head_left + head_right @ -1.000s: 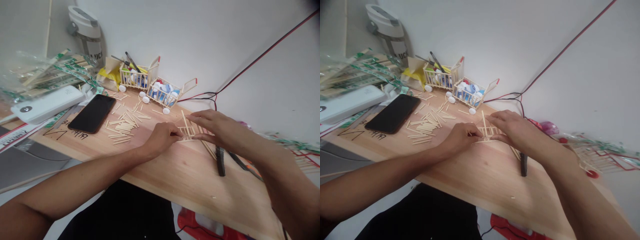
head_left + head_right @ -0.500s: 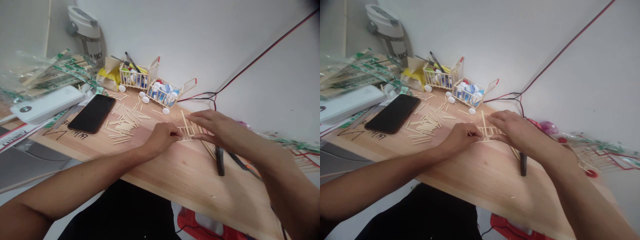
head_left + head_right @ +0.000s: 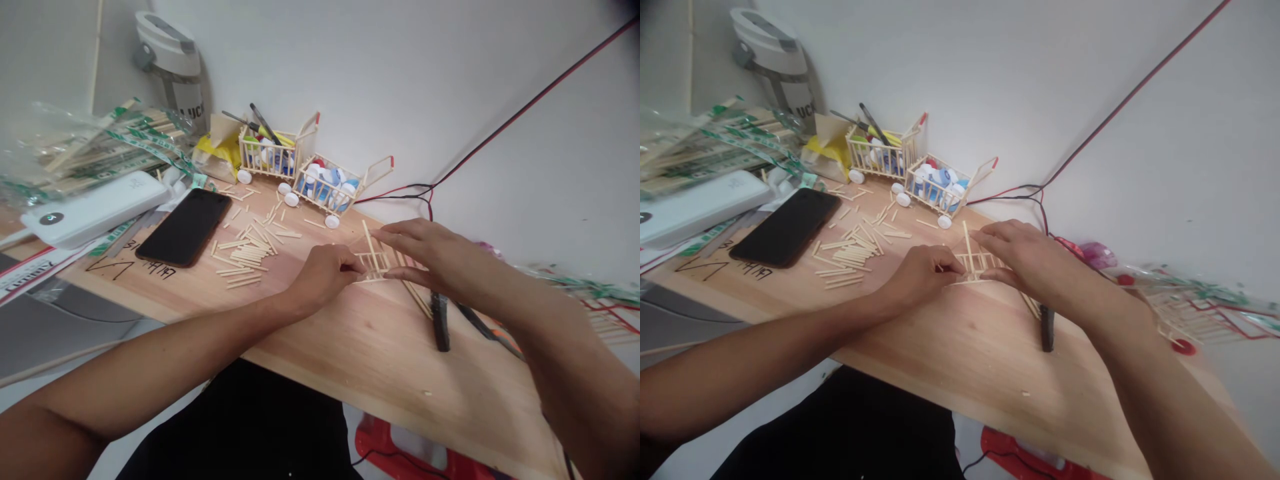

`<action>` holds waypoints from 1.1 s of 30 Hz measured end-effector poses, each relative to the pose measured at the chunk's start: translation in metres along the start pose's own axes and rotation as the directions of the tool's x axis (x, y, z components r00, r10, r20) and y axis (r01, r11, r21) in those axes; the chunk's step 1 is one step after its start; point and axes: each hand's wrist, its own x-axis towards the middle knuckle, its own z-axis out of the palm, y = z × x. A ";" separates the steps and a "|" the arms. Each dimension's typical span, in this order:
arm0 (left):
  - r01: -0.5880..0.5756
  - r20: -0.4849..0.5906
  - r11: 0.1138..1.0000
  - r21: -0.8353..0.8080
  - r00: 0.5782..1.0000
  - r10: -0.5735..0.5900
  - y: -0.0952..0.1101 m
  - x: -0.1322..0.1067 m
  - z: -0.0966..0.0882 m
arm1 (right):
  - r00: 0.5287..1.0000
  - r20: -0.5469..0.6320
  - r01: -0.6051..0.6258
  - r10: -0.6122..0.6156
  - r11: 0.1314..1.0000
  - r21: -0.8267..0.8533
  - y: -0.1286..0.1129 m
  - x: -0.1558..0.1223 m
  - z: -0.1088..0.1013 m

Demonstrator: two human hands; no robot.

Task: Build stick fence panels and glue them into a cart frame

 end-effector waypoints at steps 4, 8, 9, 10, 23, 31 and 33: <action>0.004 0.003 1.000 -0.001 1.000 -0.004 0.000 0.000 0.000 | 1.000 -0.003 0.020 -0.020 1.000 -0.002 -0.001 0.002 0.001; 0.014 -0.001 1.000 -0.006 1.000 -0.014 -0.001 0.000 0.001 | 1.000 0.006 0.028 -0.028 1.000 0.006 -0.002 0.005 0.001; 0.016 -0.004 1.000 -0.010 1.000 -0.016 -0.001 0.000 0.001 | 1.000 0.004 0.025 -0.025 1.000 0.008 -0.002 0.005 0.002; 0.017 -0.004 1.000 -0.013 1.000 -0.017 -0.001 0.000 0.001 | 1.000 0.001 0.024 -0.024 1.000 0.011 -0.002 0.005 0.002; 0.015 0.004 1.000 0.010 1.000 -0.015 0.000 0.001 0.000 | 1.000 0.007 -0.006 0.005 1.000 0.025 0.000 0.002 0.002; 0.019 0.012 1.000 0.002 1.000 -0.019 0.000 0.001 0.000 | 0.999 0.030 -0.019 0.018 0.999 0.037 0.000 0.004 -0.001; 0.028 0.019 1.000 -0.007 0.999 -0.028 0.000 0.001 0.000 | 0.999 0.032 -0.015 0.014 0.999 0.036 0.000 0.004 -0.001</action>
